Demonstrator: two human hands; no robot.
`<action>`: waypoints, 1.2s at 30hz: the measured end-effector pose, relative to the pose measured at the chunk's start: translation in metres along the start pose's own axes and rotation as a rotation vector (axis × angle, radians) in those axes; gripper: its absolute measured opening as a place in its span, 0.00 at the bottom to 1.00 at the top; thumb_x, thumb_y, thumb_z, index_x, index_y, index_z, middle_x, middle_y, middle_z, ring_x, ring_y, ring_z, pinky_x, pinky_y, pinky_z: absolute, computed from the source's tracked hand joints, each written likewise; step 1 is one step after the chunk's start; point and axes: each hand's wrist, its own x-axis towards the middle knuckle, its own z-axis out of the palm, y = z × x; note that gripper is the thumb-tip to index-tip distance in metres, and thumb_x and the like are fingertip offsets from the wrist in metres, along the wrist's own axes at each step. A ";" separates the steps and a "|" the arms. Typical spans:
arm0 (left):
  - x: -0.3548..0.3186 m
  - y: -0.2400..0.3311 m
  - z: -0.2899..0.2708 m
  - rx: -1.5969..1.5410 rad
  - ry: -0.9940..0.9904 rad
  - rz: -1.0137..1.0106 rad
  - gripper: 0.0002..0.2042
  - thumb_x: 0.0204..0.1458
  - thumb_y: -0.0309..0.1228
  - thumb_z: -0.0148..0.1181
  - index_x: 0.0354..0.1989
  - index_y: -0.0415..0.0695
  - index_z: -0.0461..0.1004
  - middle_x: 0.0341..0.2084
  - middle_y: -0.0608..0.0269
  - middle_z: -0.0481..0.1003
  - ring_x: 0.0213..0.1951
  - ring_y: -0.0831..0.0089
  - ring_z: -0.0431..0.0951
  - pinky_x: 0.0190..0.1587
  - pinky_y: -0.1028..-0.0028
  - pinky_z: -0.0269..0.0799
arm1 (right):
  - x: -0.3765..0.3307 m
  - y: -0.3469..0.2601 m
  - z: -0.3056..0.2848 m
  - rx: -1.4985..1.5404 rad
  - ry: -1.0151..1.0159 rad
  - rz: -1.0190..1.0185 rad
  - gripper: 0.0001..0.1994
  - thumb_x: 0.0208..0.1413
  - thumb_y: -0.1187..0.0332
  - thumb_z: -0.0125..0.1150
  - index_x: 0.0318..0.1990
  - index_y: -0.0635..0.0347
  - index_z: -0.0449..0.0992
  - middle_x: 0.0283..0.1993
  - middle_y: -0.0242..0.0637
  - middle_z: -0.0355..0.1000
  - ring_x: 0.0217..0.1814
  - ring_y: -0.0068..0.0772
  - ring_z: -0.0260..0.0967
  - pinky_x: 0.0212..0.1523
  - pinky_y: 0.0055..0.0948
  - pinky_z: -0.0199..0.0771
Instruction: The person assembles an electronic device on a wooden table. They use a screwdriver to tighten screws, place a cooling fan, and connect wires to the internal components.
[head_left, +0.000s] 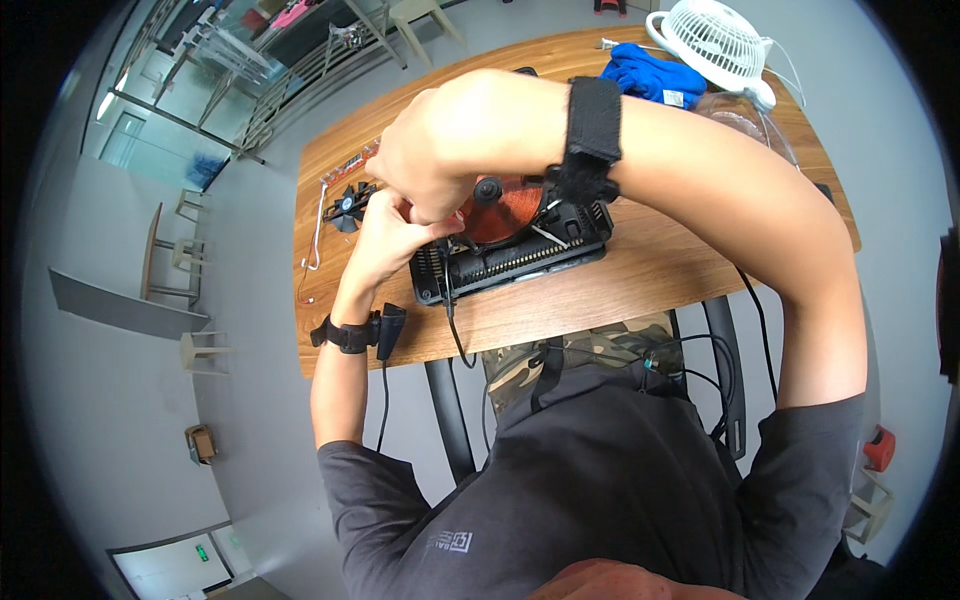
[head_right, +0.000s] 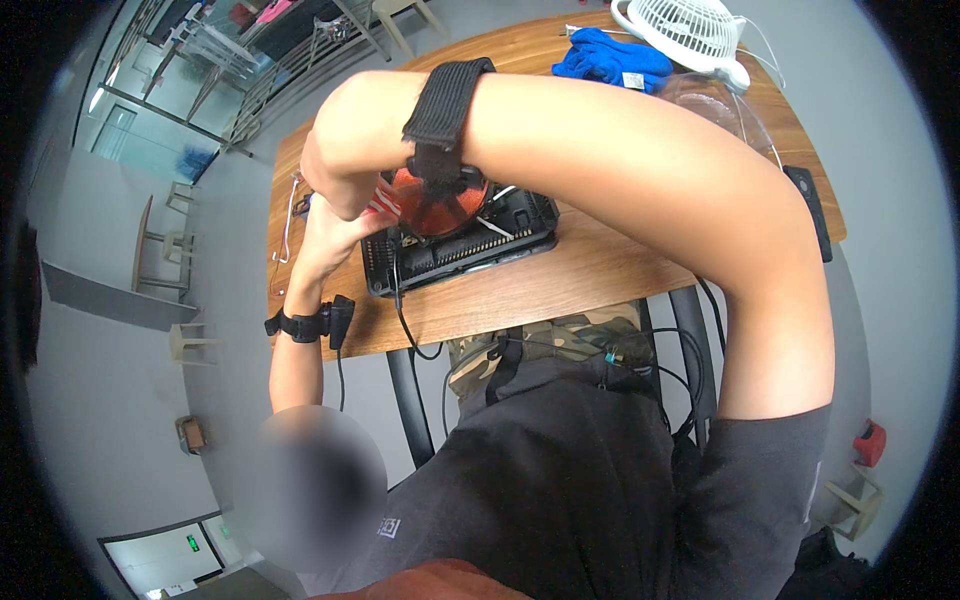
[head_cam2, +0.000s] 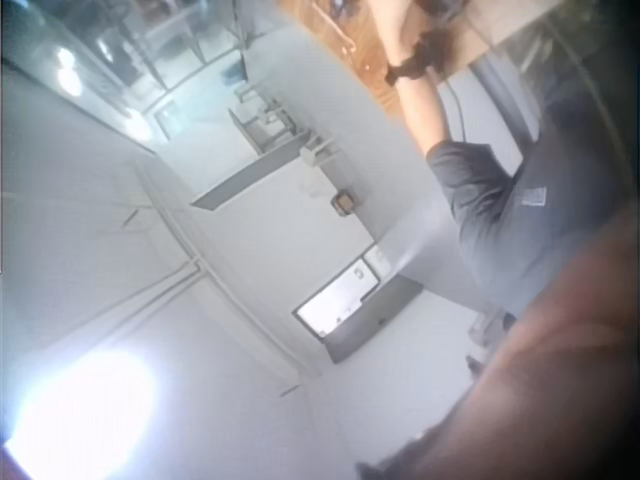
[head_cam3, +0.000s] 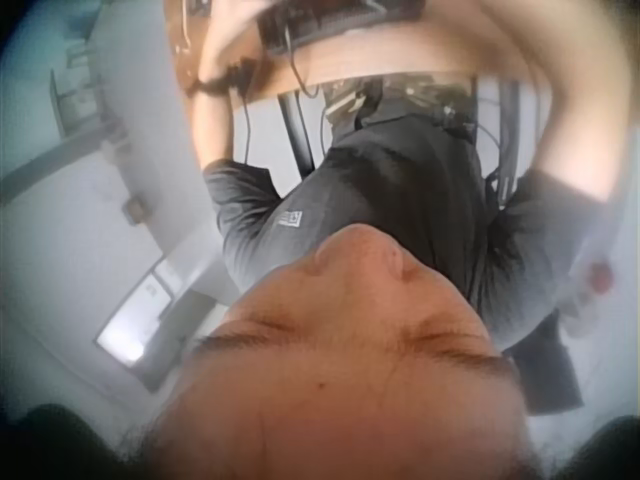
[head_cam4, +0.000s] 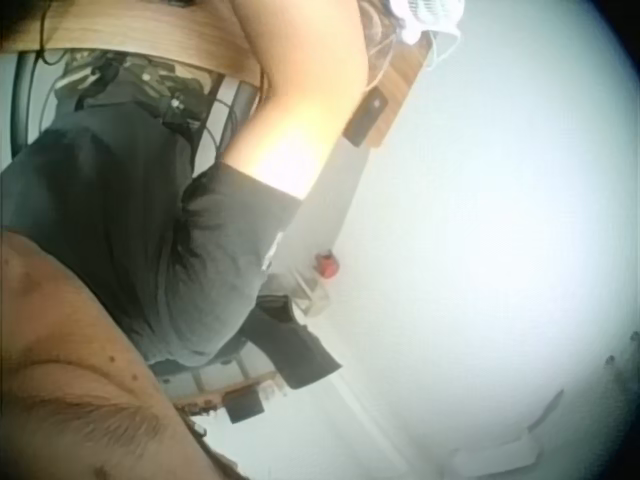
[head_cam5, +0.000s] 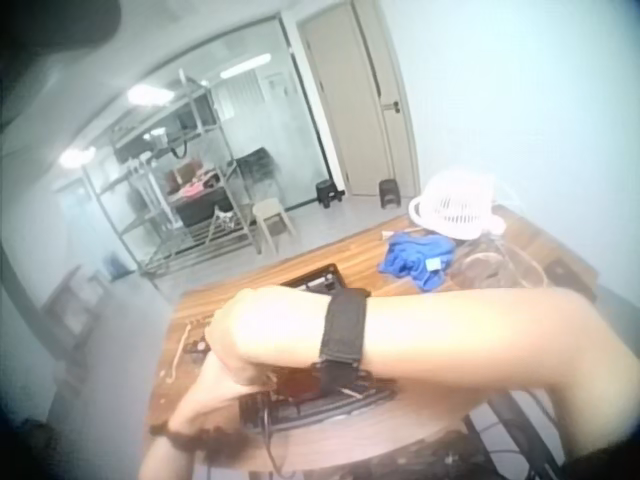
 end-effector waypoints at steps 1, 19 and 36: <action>0.006 -0.005 -0.004 -0.017 -0.028 0.015 0.13 0.46 0.23 0.74 0.41 0.36 0.81 0.34 0.62 0.83 0.37 0.78 0.80 0.45 0.75 0.76 | -0.003 0.005 0.000 -0.014 0.009 -0.003 0.14 0.53 0.63 0.60 0.45 0.51 0.86 0.47 0.37 0.82 0.48 0.41 0.79 0.50 0.37 0.77; -0.004 -0.022 -0.024 0.070 -0.073 -0.064 0.12 0.50 0.22 0.71 0.42 0.34 0.79 0.37 0.58 0.82 0.40 0.75 0.82 0.46 0.74 0.79 | 0.016 0.011 0.015 -0.057 0.133 -0.064 0.17 0.54 0.56 0.63 0.47 0.54 0.85 0.43 0.39 0.82 0.43 0.44 0.79 0.44 0.42 0.79; 0.000 -0.015 -0.012 -0.009 -0.028 -0.043 0.13 0.47 0.24 0.74 0.40 0.37 0.79 0.31 0.67 0.81 0.34 0.83 0.77 0.41 0.77 0.75 | 0.020 0.014 0.016 -0.044 0.131 -0.076 0.17 0.53 0.57 0.65 0.45 0.57 0.84 0.41 0.41 0.82 0.41 0.44 0.79 0.40 0.43 0.80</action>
